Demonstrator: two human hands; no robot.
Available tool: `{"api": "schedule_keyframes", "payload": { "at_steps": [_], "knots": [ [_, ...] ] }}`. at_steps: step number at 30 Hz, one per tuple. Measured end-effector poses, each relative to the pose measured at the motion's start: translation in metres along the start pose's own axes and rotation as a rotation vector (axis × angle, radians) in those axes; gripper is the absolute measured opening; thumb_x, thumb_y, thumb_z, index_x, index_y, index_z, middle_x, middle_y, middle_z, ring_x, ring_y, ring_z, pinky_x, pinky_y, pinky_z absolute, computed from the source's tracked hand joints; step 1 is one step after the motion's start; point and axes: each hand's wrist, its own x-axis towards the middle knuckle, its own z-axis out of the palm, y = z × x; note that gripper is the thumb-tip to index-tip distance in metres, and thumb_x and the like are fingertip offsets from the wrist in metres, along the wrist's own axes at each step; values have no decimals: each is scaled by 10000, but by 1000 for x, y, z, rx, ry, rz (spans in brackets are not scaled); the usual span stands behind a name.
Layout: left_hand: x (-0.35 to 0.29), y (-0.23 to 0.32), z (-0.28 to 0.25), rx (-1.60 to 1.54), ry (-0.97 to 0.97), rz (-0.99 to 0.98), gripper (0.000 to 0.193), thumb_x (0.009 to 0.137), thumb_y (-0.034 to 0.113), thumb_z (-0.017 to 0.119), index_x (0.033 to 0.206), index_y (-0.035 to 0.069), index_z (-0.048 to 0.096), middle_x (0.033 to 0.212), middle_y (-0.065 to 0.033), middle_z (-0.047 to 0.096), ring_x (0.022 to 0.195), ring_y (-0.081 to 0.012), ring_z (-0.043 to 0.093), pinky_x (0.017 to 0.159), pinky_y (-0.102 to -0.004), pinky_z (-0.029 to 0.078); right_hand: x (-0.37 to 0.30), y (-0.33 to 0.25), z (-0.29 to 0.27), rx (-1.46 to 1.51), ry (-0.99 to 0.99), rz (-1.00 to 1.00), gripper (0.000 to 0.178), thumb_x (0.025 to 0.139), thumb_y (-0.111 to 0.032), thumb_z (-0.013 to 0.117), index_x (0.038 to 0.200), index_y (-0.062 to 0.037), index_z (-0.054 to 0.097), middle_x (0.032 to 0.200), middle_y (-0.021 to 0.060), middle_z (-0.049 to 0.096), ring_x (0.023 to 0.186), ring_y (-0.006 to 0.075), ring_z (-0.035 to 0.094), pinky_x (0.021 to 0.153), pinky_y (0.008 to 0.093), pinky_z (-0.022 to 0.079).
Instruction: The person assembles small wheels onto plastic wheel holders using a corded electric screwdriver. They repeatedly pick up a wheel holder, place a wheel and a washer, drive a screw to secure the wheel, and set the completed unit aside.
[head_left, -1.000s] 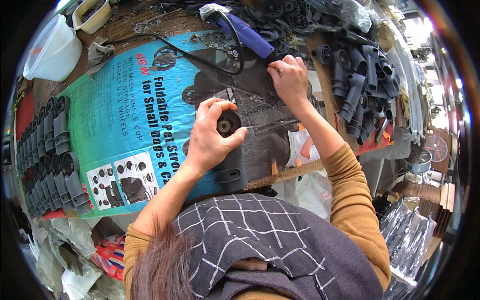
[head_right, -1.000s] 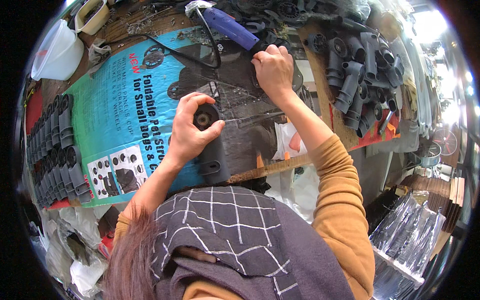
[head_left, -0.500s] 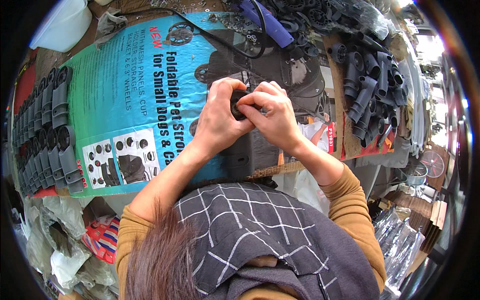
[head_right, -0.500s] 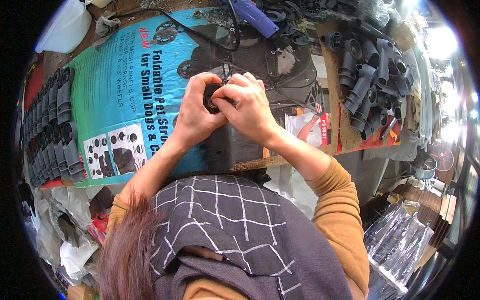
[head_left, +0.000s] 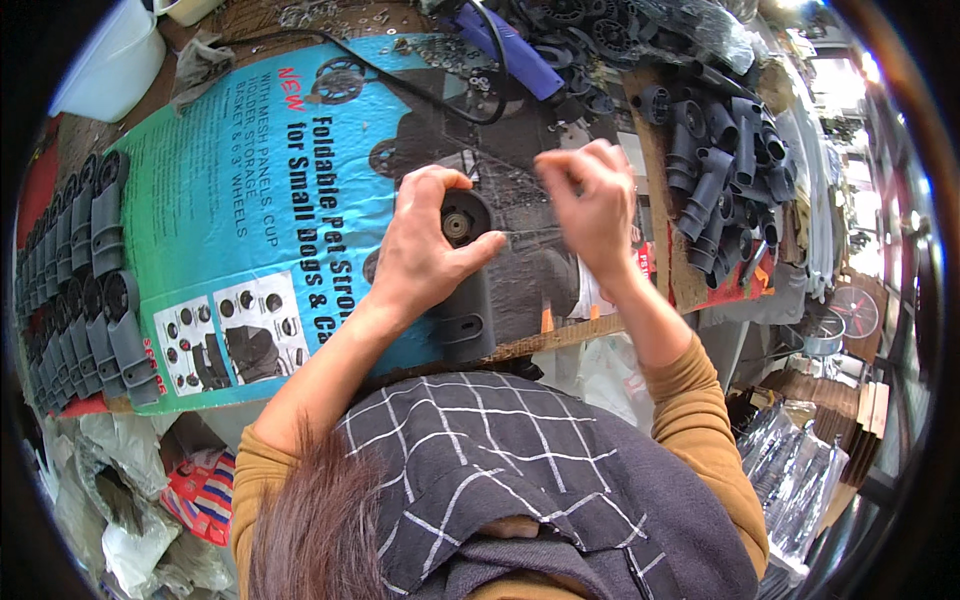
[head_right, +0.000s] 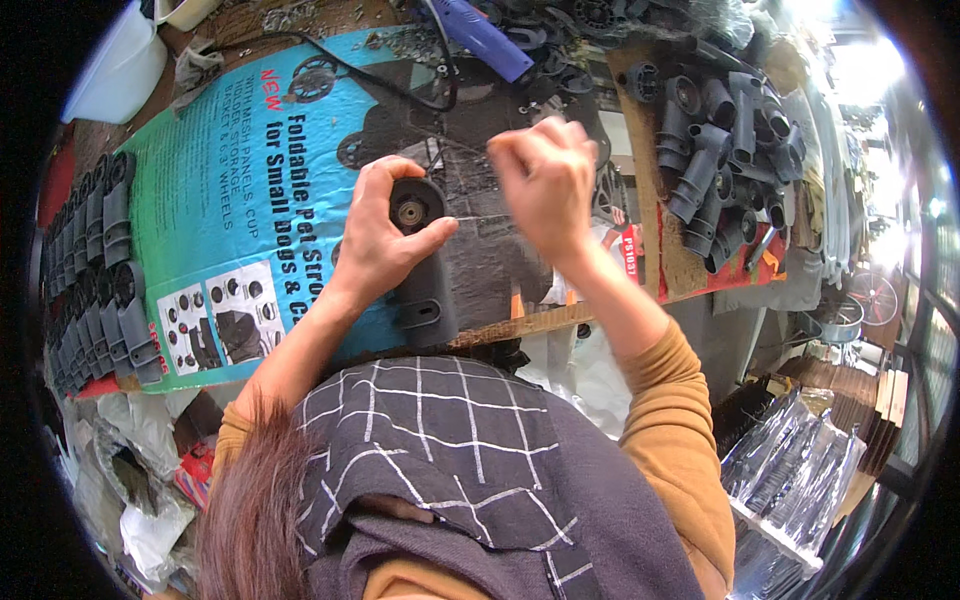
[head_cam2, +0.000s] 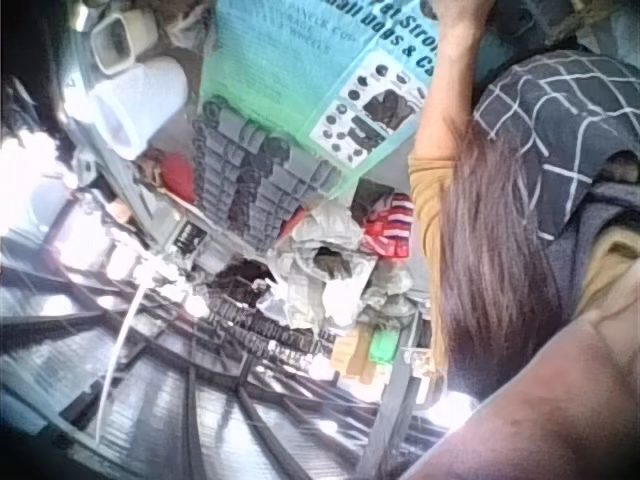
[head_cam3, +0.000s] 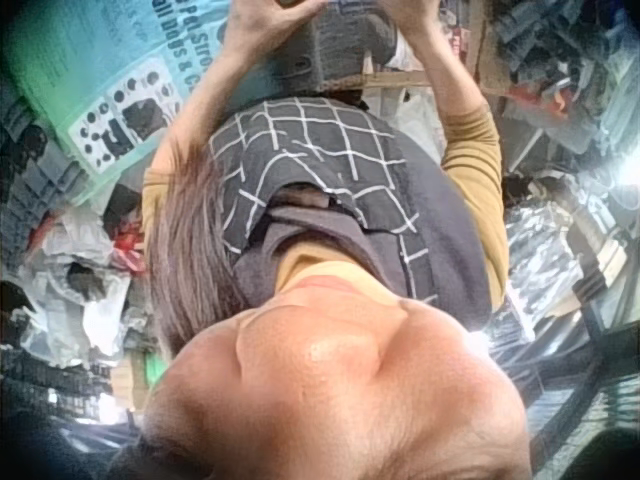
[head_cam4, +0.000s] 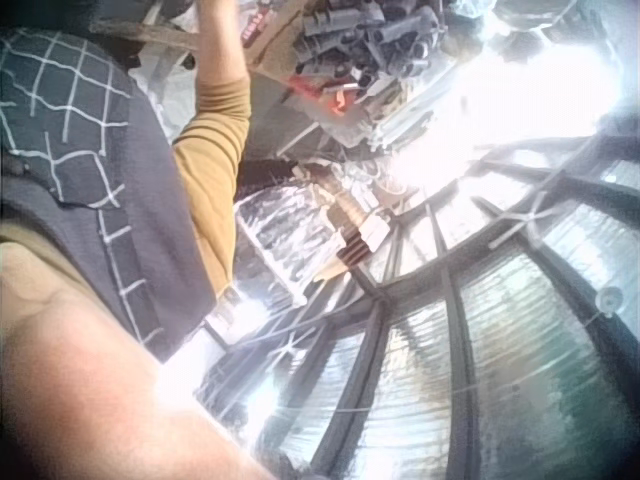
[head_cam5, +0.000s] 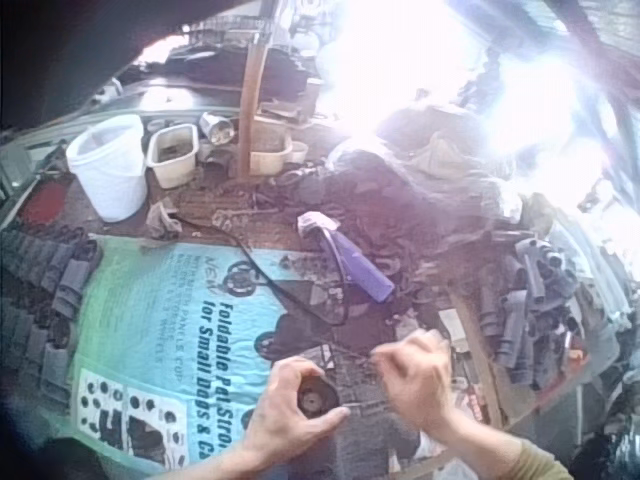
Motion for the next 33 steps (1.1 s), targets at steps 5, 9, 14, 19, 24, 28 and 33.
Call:
{"api": "schedule_keyframes", "payload": {
  "at_steps": [5,9,14,19,24,28,33],
  "knots": [
    [0,-1,0,-9,10,36,567,691,240,838,1118,38,524,1139,-144,515,1076,-288,517,941,-369,437,24,74,11,-478,3,-293,114,787,-158,667,901,-164,676,864,-15,545,885,187,523,785,352,367],
    [-1,-1,-1,3,-9,20,561,709,265,818,1124,21,530,1177,-186,512,1135,-337,510,953,-402,450,43,95,21,-657,-76,-552,162,737,-165,607,897,-193,605,879,-29,490,888,160,498,759,332,357],
    [-1,-1,0,12,41,95,545,726,251,825,1146,59,535,1264,-184,455,1175,-353,488,962,-420,445,41,60,10,26,-73,-141,124,780,-85,685,896,-108,651,842,10,567,800,155,567,736,297,442],
    [-6,-3,2,-35,97,172,385,737,155,821,1051,96,606,1310,-158,419,1209,-333,470,982,-416,424,-9,-10,10,1129,-473,520,123,869,-104,709,914,-3,656,881,8,637,821,69,577,730,226,473],
    [-8,-7,3,-44,78,144,180,763,174,798,827,65,670,1302,-155,489,1228,-327,467,1014,-415,381,-21,-34,6,918,-376,449,99,873,-95,696,893,-3,665,855,30,627,804,107,577,744,250,466],
    [-8,-7,6,-64,100,168,179,762,162,794,844,61,671,1298,-154,489,1211,-322,480,993,-409,403,-21,-37,-3,435,-235,-8,98,821,-99,709,799,-8,680,799,75,616,749,207,583,715,316,468],
    [-8,-8,7,-71,120,193,152,766,118,773,871,73,672,1288,-146,489,1154,-316,507,955,-403,436,4,-22,-8,275,-212,-281,117,815,-87,649,718,-25,672,763,102,627,751,268,578,725,383,468]
  ]
}}
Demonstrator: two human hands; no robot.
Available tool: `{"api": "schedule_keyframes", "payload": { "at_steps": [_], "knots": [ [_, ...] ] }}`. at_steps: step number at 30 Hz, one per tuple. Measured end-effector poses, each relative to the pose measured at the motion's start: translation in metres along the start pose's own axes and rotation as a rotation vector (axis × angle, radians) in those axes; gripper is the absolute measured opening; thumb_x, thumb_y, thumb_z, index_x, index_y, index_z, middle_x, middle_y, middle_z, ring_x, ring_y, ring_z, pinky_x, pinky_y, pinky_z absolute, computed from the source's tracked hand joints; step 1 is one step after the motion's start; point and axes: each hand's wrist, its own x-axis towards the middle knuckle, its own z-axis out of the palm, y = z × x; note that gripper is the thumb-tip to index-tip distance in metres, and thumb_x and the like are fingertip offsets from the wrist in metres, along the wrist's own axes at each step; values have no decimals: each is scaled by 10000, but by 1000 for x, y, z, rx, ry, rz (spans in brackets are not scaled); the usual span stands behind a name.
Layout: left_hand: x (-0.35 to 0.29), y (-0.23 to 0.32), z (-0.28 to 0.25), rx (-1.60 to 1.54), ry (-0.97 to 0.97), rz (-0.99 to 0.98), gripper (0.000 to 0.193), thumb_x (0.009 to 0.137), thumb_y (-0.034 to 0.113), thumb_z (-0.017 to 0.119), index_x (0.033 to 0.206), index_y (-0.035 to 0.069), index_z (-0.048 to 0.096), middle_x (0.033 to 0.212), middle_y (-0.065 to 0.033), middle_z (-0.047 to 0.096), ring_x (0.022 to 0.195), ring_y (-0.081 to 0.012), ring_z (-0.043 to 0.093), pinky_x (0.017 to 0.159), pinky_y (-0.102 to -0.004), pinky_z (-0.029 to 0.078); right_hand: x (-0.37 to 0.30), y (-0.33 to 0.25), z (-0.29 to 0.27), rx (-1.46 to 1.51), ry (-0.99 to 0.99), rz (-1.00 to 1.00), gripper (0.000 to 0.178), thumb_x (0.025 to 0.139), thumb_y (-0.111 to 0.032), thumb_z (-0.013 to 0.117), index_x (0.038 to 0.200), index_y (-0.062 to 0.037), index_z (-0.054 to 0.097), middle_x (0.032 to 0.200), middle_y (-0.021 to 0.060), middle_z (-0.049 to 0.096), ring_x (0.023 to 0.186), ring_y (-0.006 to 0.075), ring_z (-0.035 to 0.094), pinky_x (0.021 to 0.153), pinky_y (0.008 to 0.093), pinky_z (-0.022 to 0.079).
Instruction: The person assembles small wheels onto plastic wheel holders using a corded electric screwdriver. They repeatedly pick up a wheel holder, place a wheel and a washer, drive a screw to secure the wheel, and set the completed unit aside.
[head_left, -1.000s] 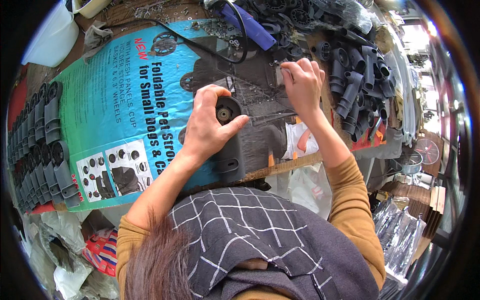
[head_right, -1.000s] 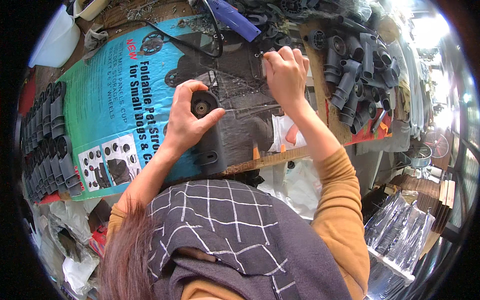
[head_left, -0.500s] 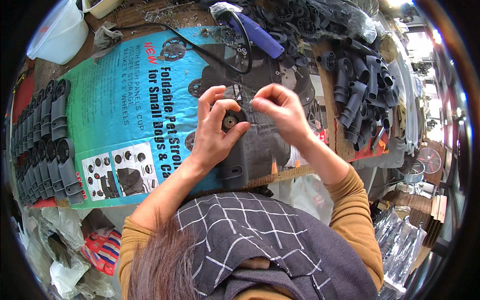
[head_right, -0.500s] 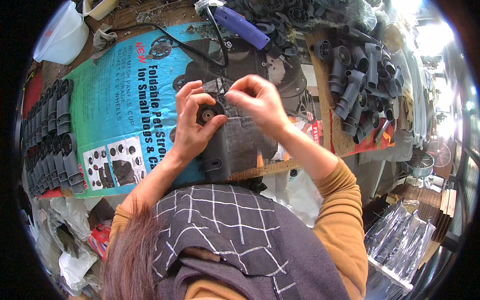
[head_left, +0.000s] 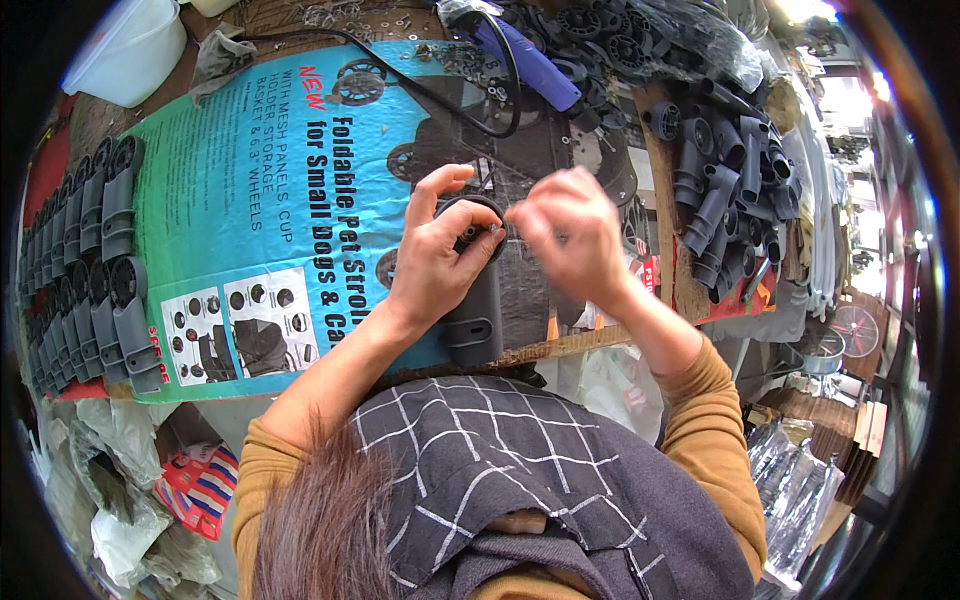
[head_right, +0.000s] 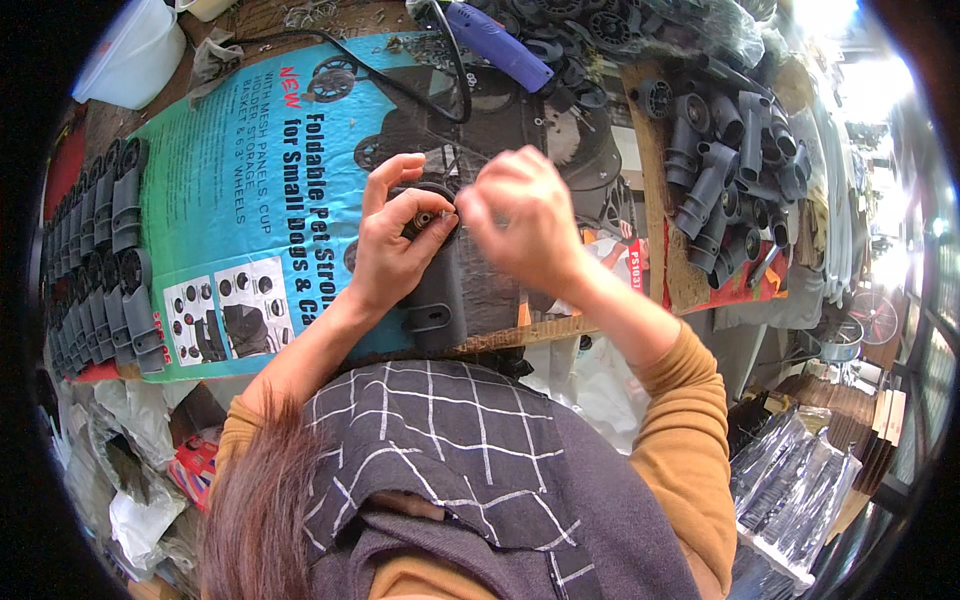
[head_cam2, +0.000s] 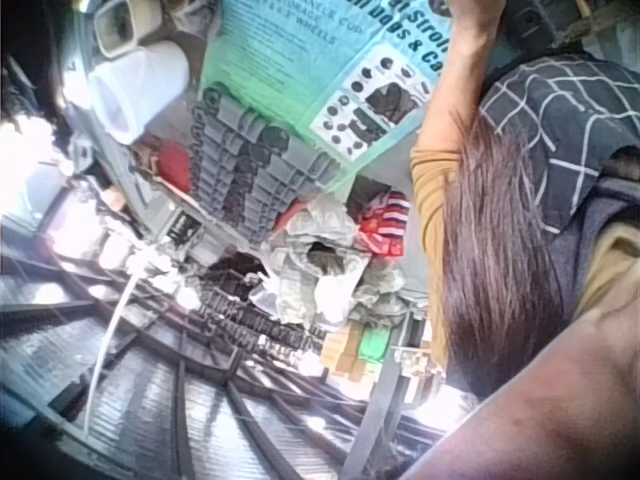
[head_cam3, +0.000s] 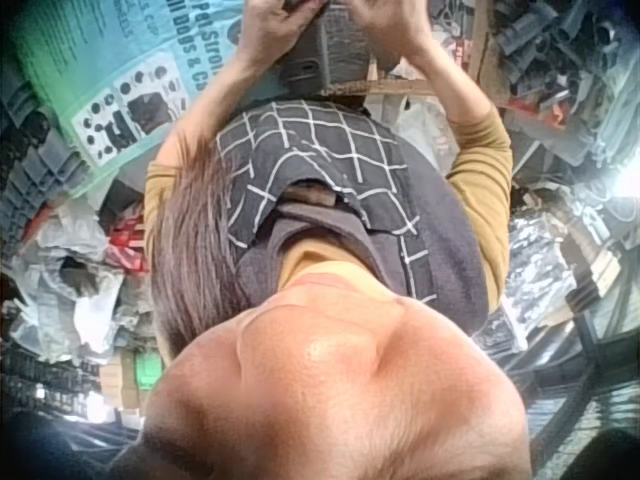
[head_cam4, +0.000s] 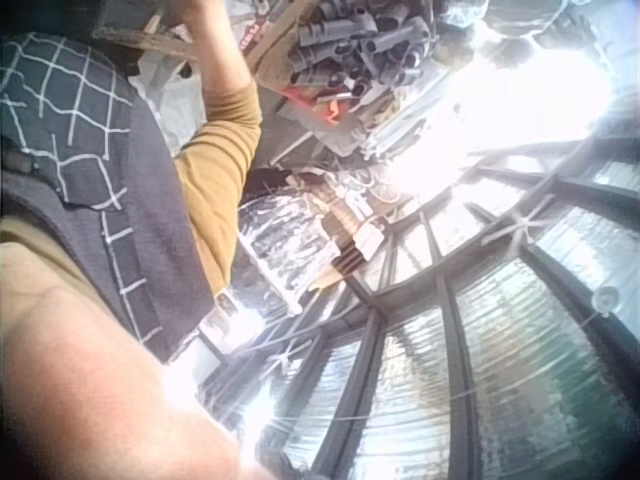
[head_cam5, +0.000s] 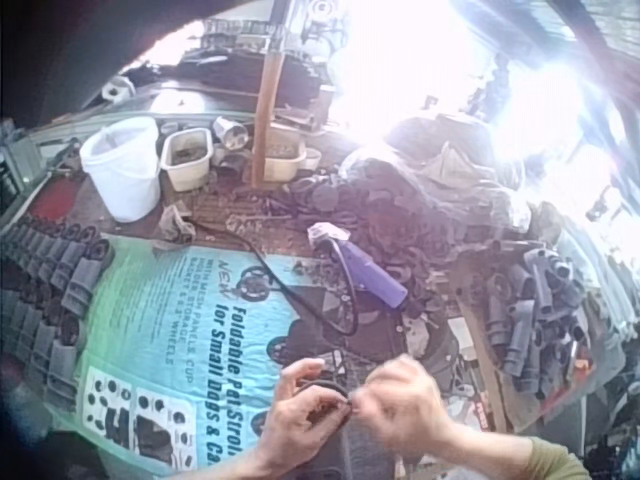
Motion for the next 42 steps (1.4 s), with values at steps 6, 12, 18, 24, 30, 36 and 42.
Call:
{"api": "schedule_keyframes", "payload": {
  "at_steps": [6,12,18,24,30,36,42],
  "knots": [
    [1,-2,-1,19,-23,14,163,764,90,749,905,95,667,1281,-123,484,1110,-318,514,936,-405,446,93,122,14,-540,86,246,503,803,-263,702,1241,-46,581,1078,194,651,1017,358,602,911,434,472],
    [2,-1,-1,-55,-60,-52,172,770,89,735,923,98,656,1241,-111,524,1102,-323,528,933,-415,445,116,133,0,-179,-137,478,645,723,-277,732,1283,-34,523,1091,182,655,979,293,654,858,395,516],
    [3,-4,0,-3,-29,40,160,781,96,722,921,93,645,1166,-114,588,1085,-337,550,920,-413,442,81,67,-14,782,248,794,471,781,-152,685,1187,-57,467,910,50,559,729,126,566,636,284,512],
    [2,-3,0,-1,-24,28,147,779,89,723,905,93,647,1156,-108,591,1052,-333,560,906,-408,446,78,79,-7,181,504,608,537,728,-272,817,1103,-55,499,877,77,609,747,198,619,671,334,525],
    [3,-2,0,6,-5,54,159,769,77,730,906,87,649,1130,-105,594,1048,-325,558,907,-408,445,82,107,-15,-63,278,755,682,666,-351,814,1189,-46,500,1050,189,663,981,328,655,883,411,491],
    [2,-3,0,6,-9,43,156,771,84,734,902,99,650,1142,-100,587,1040,-322,555,903,-400,443,61,78,-17,408,723,513,364,701,-75,778,956,-54,519,823,18,548,687,125,529,646,297,472],
    [2,-5,1,8,-18,45,158,774,93,738,907,107,655,1144,-102,583,1039,-320,552,897,-401,445,34,23,-17,834,810,416,509,755,-21,705,1186,-10,435,767,86,610,652,189,617,641,334,526]
  ]
}}
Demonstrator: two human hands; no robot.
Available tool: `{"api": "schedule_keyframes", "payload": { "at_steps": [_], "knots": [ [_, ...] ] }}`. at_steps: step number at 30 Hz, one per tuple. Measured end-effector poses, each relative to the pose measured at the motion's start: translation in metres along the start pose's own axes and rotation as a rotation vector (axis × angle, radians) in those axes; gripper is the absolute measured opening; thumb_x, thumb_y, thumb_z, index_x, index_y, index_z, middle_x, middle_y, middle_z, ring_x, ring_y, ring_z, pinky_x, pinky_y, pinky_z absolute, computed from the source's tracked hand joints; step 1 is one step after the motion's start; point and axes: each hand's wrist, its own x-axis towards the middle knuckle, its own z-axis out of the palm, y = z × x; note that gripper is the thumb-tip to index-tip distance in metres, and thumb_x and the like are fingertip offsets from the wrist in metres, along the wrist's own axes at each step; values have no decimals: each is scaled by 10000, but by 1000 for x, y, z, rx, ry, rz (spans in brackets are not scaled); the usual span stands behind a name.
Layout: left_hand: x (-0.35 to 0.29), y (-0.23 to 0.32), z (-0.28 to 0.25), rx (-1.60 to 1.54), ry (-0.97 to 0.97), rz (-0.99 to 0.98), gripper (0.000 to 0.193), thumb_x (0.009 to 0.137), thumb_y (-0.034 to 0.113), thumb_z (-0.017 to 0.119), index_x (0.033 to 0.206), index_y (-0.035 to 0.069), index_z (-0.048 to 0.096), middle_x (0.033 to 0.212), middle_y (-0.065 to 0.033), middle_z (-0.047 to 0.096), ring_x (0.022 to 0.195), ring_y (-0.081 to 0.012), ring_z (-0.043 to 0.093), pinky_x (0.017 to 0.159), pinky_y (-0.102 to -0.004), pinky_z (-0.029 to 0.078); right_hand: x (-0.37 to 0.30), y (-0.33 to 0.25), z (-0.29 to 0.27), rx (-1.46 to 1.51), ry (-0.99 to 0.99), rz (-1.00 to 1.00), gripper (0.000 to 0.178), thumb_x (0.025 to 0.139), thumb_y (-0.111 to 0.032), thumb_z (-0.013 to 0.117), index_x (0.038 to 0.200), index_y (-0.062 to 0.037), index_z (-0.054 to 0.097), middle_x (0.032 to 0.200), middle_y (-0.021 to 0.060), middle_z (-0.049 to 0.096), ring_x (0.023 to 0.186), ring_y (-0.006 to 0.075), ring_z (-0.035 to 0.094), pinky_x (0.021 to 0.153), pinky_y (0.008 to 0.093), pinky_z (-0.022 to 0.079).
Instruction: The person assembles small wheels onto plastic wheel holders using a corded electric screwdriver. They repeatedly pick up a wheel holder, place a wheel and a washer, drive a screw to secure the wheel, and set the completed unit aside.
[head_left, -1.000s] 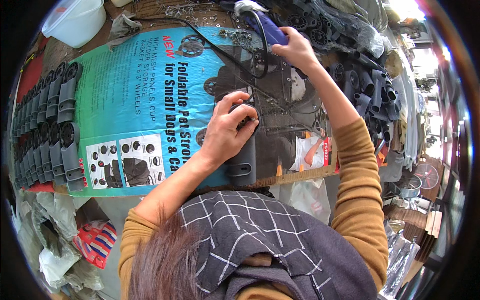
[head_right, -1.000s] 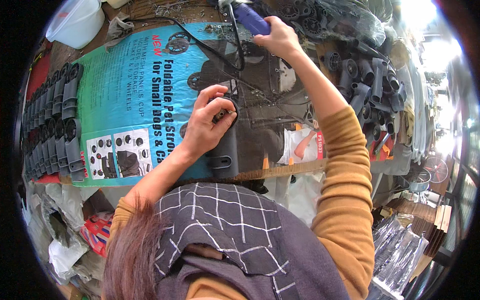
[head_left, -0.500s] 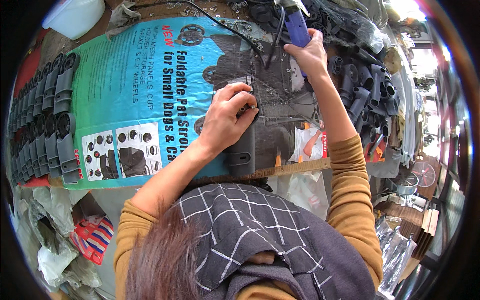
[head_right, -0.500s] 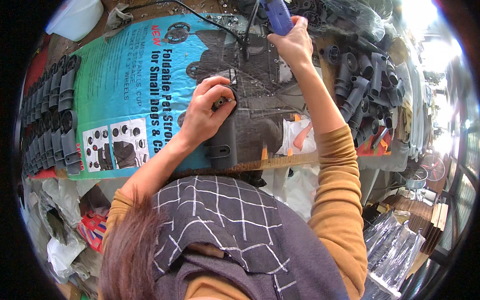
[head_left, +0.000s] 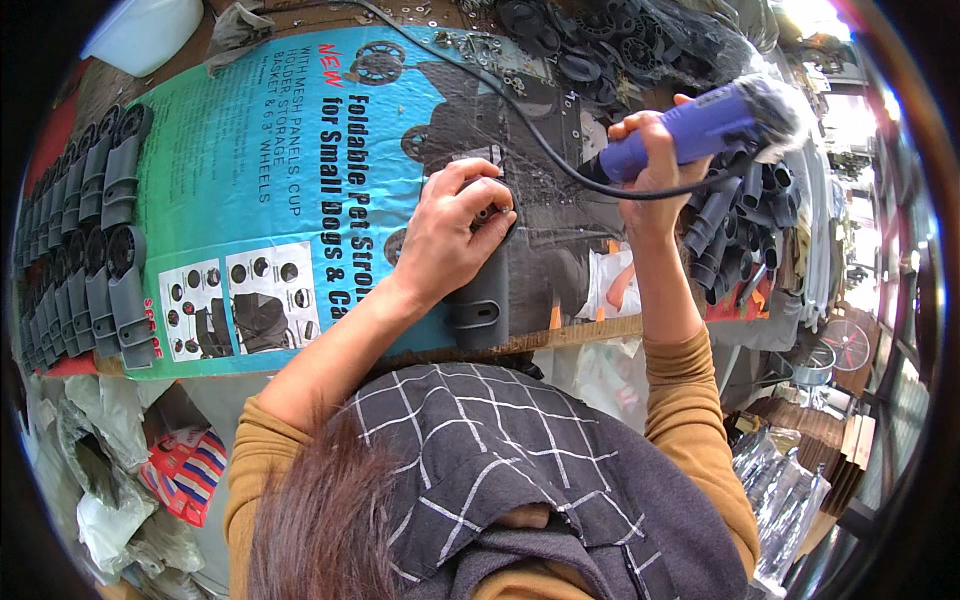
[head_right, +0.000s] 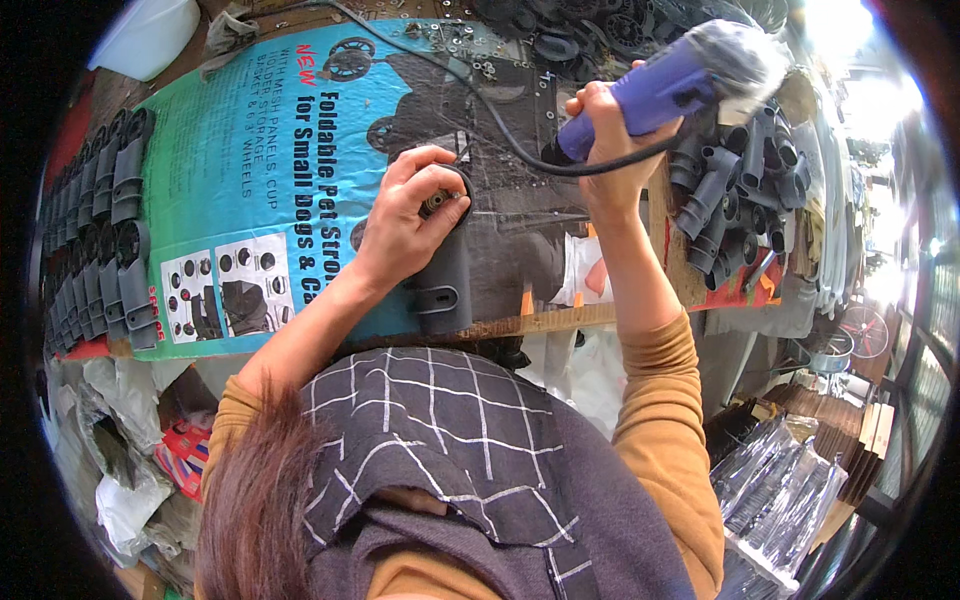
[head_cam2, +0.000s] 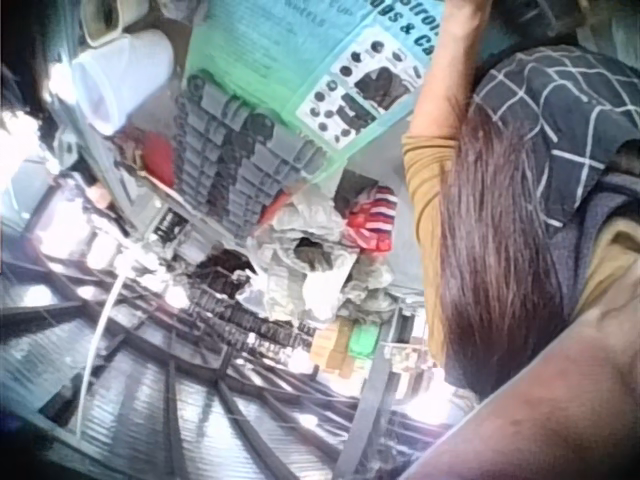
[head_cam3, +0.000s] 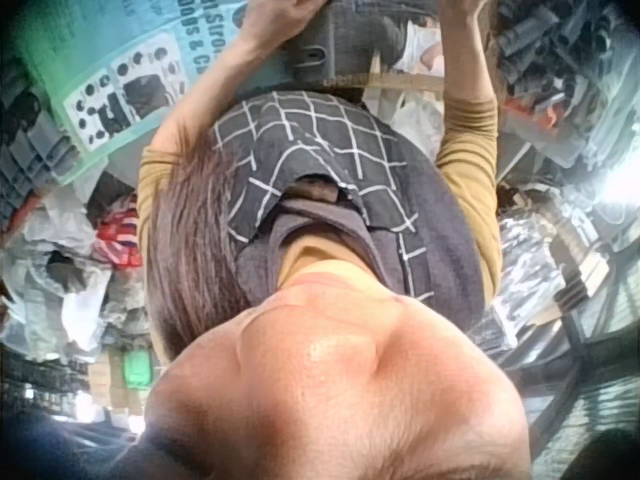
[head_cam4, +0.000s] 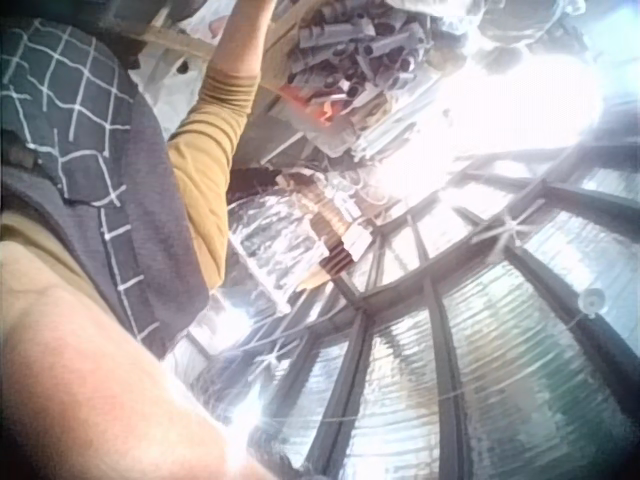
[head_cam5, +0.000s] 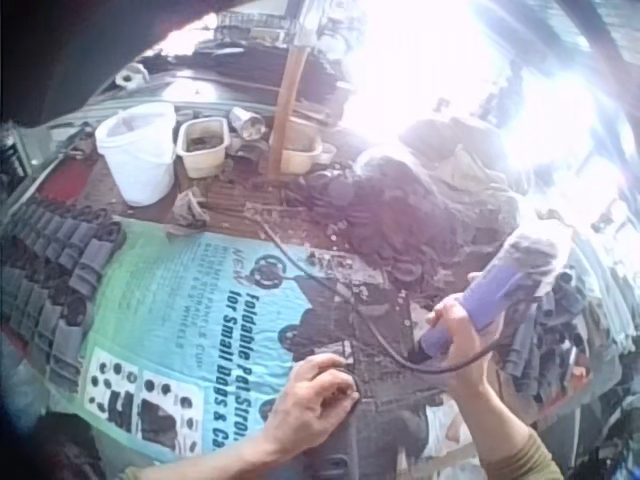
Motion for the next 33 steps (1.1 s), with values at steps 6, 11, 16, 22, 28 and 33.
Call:
{"api": "schedule_keyframes", "payload": {
  "at_steps": [6,11,16,22,28,33],
  "knots": [
    [-1,-1,1,-8,-1,-15,166,774,107,744,915,103,656,1156,-106,578,1045,-324,550,905,-408,440,-29,-46,14,407,-415,-56,555,901,-504,519,1274,-111,397,815,130,585,700,251,568,714,426,460],
    [-1,-2,0,-4,-8,-9,180,775,110,744,931,99,655,1161,-110,575,1062,-326,546,913,-407,440,-42,-44,30,322,-464,-95,554,900,-498,511,1279,-112,389,816,140,586,678,239,568,694,430,473],
    [-1,-1,0,-8,-10,-22,188,772,114,750,932,102,653,1169,-110,565,1073,-327,542,921,-410,439,-43,-45,29,271,-439,-69,564,891,-493,521,1283,-109,388,819,138,584,693,238,568,704,423,476],
    [-1,0,0,-38,-21,-51,176,767,86,752,903,90,640,1192,-115,527,1092,-307,530,916,-399,450,-45,-48,24,248,-490,-79,585,885,-490,524,1309,-114,381,838,134,581,714,239,571,714,418,479],
    [-2,2,1,-78,-5,-67,181,754,99,761,870,87,622,1221,-110,482,1091,-302,509,899,-409,457,-51,-46,27,242,-526,-143,627,880,-521,548,1328,-121,367,857,127,579,721,235,575,723,419,489],
    [-2,3,0,-87,1,-115,210,724,92,764,880,76,624,1198,-117,467,1088,-310,487,903,-421,454,-62,-50,30,106,-575,-130,656,879,-546,565,1335,-124,354,852,121,575,724,230,578,718,427,498]
  ]
}}
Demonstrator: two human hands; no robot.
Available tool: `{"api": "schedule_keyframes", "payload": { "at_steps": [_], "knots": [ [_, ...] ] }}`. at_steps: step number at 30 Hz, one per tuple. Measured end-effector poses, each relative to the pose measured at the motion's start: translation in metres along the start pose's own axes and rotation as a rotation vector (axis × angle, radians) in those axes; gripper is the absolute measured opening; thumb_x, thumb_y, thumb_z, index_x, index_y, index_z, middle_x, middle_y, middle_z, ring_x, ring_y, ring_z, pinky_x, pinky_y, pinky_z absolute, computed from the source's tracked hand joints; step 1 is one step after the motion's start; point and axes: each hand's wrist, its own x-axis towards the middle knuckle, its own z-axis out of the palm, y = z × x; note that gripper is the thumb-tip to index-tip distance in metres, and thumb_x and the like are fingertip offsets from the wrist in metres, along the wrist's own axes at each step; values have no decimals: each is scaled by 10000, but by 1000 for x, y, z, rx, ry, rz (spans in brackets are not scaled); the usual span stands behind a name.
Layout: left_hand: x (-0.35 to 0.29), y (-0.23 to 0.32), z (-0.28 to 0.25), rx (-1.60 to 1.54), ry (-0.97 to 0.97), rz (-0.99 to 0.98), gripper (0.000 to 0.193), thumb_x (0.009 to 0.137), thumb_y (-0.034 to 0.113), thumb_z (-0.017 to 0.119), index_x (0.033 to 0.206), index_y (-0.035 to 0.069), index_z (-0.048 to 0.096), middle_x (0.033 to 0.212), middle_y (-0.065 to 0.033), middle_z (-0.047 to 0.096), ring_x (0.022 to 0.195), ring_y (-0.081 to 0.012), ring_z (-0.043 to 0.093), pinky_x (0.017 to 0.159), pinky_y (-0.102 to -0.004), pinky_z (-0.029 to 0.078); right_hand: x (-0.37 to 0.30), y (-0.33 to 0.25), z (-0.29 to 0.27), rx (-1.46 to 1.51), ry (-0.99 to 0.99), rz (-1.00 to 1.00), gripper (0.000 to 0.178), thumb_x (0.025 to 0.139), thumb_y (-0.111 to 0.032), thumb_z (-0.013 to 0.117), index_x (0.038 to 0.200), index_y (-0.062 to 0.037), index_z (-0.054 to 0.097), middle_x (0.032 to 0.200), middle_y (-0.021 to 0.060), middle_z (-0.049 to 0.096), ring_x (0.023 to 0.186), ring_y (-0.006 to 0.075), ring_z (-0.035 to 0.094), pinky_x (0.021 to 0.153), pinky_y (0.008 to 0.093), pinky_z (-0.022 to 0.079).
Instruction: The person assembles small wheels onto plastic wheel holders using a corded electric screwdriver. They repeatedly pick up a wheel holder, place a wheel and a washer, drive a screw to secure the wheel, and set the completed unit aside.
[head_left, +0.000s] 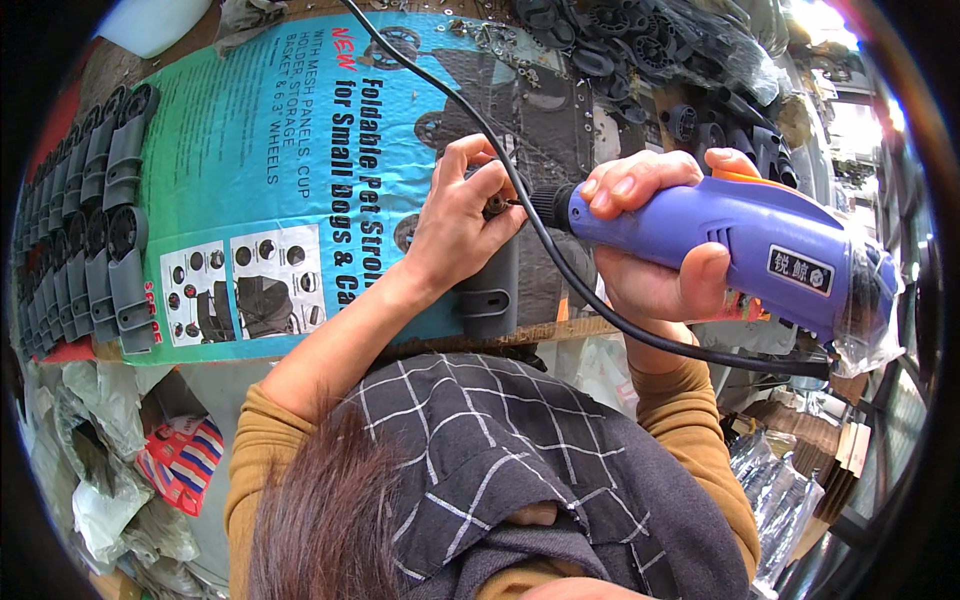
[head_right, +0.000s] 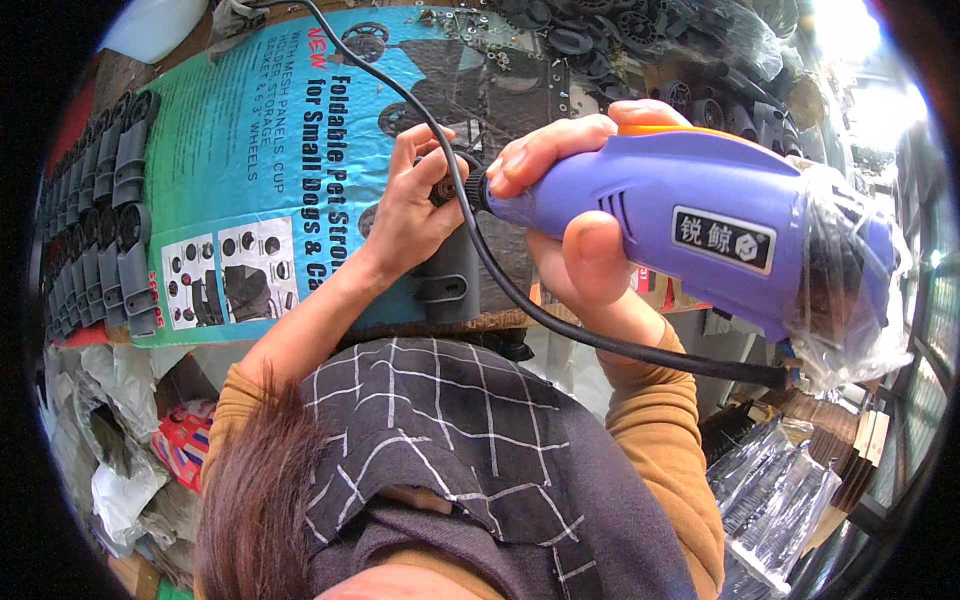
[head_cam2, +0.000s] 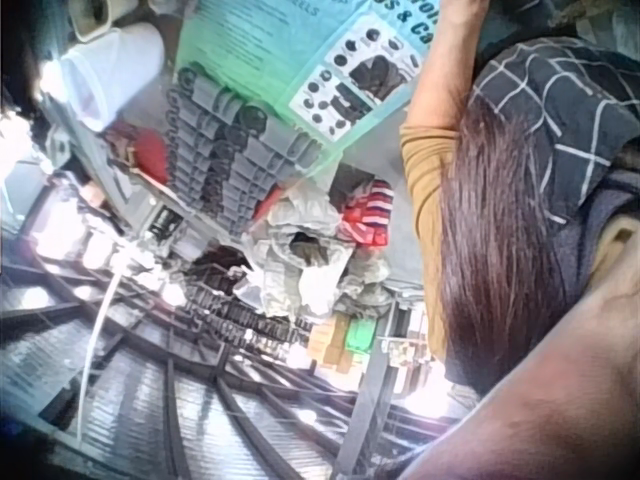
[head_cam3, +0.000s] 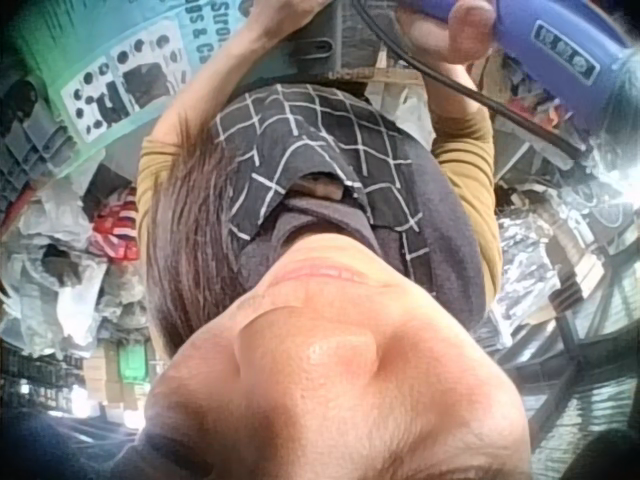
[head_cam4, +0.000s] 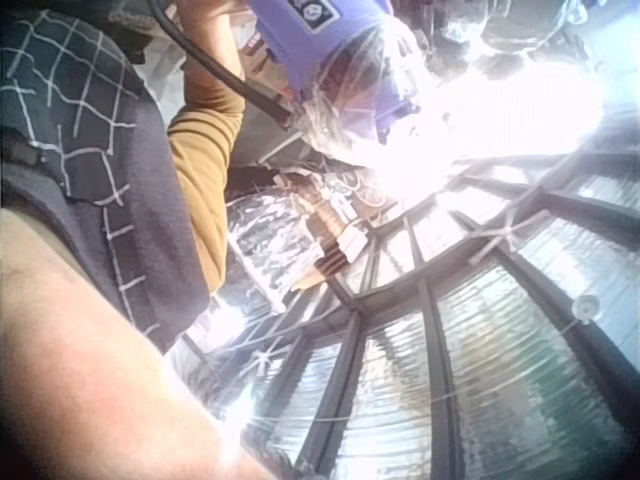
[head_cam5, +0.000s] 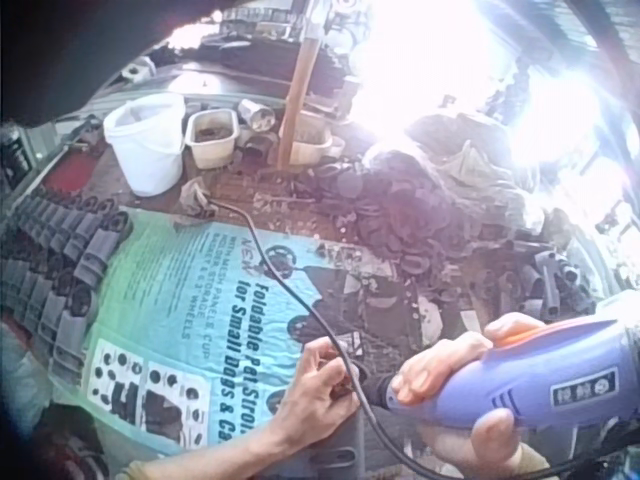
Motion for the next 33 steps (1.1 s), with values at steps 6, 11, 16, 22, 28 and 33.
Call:
{"api": "schedule_keyframes", "payload": {
  "at_steps": [6,11,16,22,28,33],
  "knots": [
    [-1,0,-1,47,-21,-32,318,655,-7,758,921,63,596,1242,-130,431,1140,-300,477,949,-385,429,0,3,8,21,63,19,736,853,-570,655,1233,-48,302,845,124,596,754,217,627,754,376,540],
    [0,1,-1,54,-28,-55,358,637,-8,755,949,63,595,1236,-137,440,1166,-309,461,983,-394,409,2,6,12,-24,60,14,725,853,-539,674,1236,-65,280,817,117,611,700,206,627,700,347,550],
    [2,2,0,29,11,-46,442,669,21,737,1080,62,580,1237,-153,450,1178,-330,455,995,-415,402,3,6,9,-33,0,67,736,833,-549,697,1228,-72,300,833,119,619,721,201,633,717,353,551],
    [3,1,2,54,38,-18,433,706,35,703,1120,53,576,1225,-158,471,1136,-359,495,969,-420,424,9,8,5,-28,-166,43,651,876,-502,633,1315,-100,370,828,139,583,734,236,591,721,421,512],
    [2,-1,3,40,49,-36,414,704,1,667,1106,49,579,1200,-156,484,1108,-368,517,951,-417,433,11,0,9,-97,-162,128,711,848,-553,671,1319,-112,372,829,119,585,729,233,588,711,416,504],
    [3,-4,3,18,40,-46,415,710,4,670,1112,54,583,1188,-166,493,1104,-375,520,954,-427,431,9,8,6,-118,-205,161,749,838,-571,675,1331,-110,351,821,113,569,722,234,585,706,415,505]
  ]
}}
